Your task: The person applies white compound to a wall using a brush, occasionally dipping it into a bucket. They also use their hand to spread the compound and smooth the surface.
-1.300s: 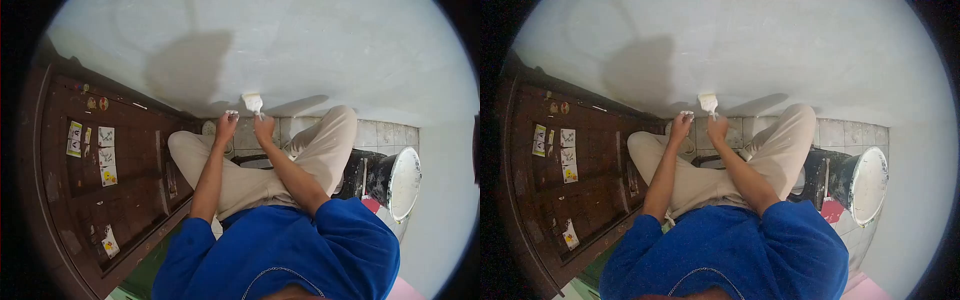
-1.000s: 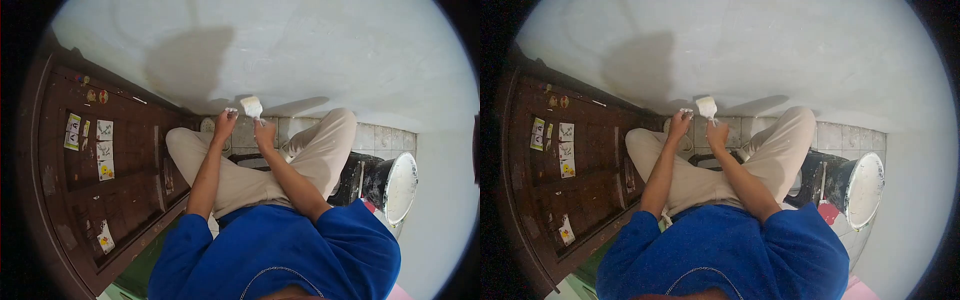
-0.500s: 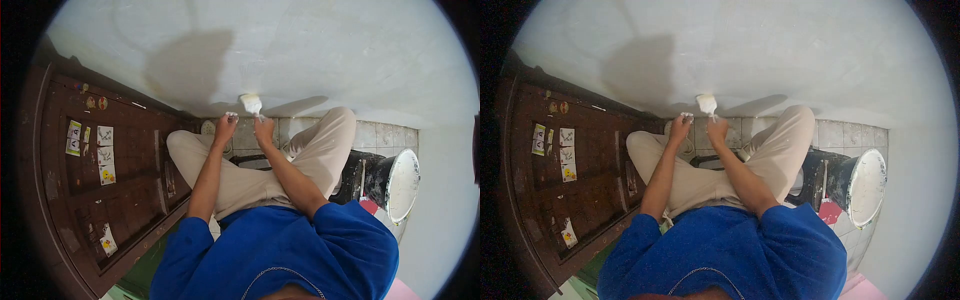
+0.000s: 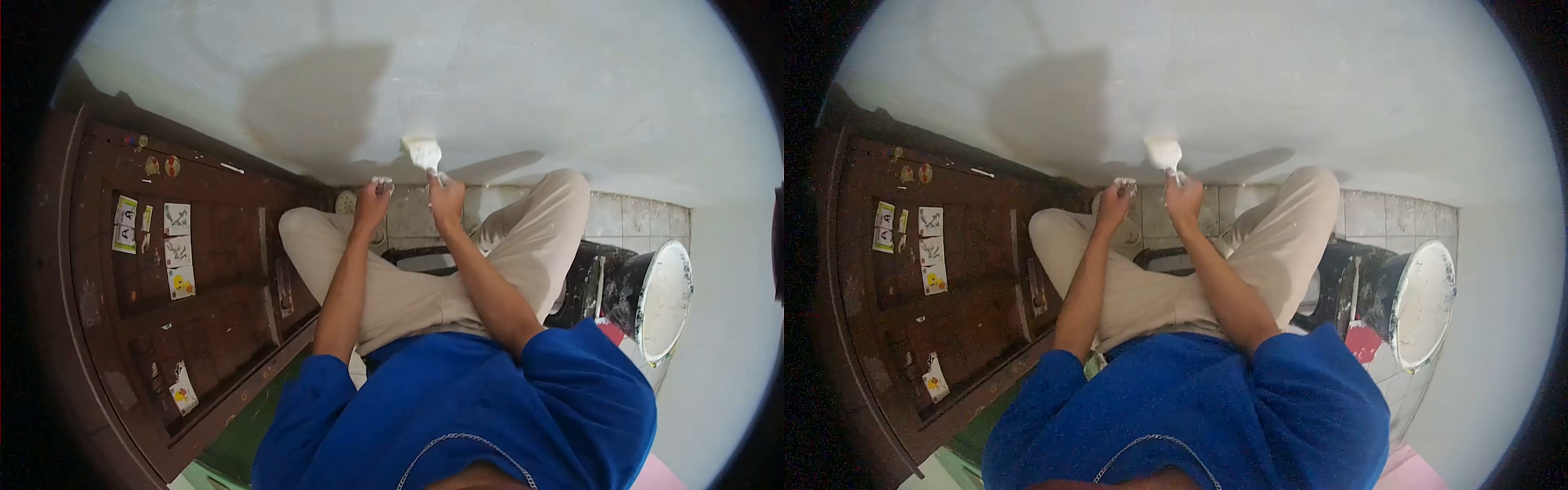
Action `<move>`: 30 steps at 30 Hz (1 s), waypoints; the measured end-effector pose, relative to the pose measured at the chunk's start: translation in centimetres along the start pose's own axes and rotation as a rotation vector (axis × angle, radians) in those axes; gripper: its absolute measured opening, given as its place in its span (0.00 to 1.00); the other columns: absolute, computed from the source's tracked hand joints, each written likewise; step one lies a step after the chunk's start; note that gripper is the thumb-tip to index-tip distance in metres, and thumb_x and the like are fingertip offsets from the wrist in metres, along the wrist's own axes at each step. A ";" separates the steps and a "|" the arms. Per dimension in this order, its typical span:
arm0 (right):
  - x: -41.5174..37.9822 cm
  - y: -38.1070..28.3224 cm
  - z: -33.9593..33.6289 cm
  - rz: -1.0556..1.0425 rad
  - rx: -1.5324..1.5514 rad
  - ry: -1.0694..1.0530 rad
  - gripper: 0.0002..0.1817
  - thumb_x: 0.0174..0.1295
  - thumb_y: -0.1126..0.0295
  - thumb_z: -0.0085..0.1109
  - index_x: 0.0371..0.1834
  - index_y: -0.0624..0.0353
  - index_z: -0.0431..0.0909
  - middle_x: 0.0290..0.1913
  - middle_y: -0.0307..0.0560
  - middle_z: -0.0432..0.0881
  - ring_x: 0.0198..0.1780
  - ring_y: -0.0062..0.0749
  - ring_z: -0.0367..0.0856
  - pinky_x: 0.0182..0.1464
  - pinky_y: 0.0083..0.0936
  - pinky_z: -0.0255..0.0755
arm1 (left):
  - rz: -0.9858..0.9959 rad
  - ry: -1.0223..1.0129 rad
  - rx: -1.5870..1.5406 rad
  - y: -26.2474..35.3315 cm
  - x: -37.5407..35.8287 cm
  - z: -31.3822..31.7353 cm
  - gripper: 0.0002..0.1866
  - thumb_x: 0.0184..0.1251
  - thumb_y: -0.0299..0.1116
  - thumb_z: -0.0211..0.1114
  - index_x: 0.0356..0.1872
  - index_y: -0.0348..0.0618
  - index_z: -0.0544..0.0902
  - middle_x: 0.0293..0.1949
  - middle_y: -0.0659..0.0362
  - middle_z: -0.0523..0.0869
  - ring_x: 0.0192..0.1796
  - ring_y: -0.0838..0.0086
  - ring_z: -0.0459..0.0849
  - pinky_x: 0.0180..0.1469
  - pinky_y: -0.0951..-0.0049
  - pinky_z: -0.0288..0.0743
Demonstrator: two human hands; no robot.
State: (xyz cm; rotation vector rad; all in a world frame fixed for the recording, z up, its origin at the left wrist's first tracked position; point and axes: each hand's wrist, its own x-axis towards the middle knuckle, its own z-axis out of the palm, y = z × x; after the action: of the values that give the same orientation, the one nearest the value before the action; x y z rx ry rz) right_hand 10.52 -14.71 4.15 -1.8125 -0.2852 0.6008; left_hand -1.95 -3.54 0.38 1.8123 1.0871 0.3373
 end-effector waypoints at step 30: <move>-2.0 -4.5 -2.7 -0.250 0.035 -0.024 0.19 0.65 0.60 0.56 0.32 0.70 0.80 0.18 0.50 0.78 0.21 0.22 0.67 0.26 0.29 0.66 | 0.020 -0.046 -0.093 0.1 1.4 0.3 0.15 0.65 0.36 0.60 0.44 0.34 0.80 0.38 0.50 0.85 0.41 0.65 0.84 0.45 0.67 0.74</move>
State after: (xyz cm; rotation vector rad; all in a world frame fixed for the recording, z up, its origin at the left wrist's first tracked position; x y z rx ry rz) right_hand 10.78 -16.41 9.52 -1.7042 -0.5066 0.4487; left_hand -0.86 -2.62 0.02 1.7407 1.0060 0.3503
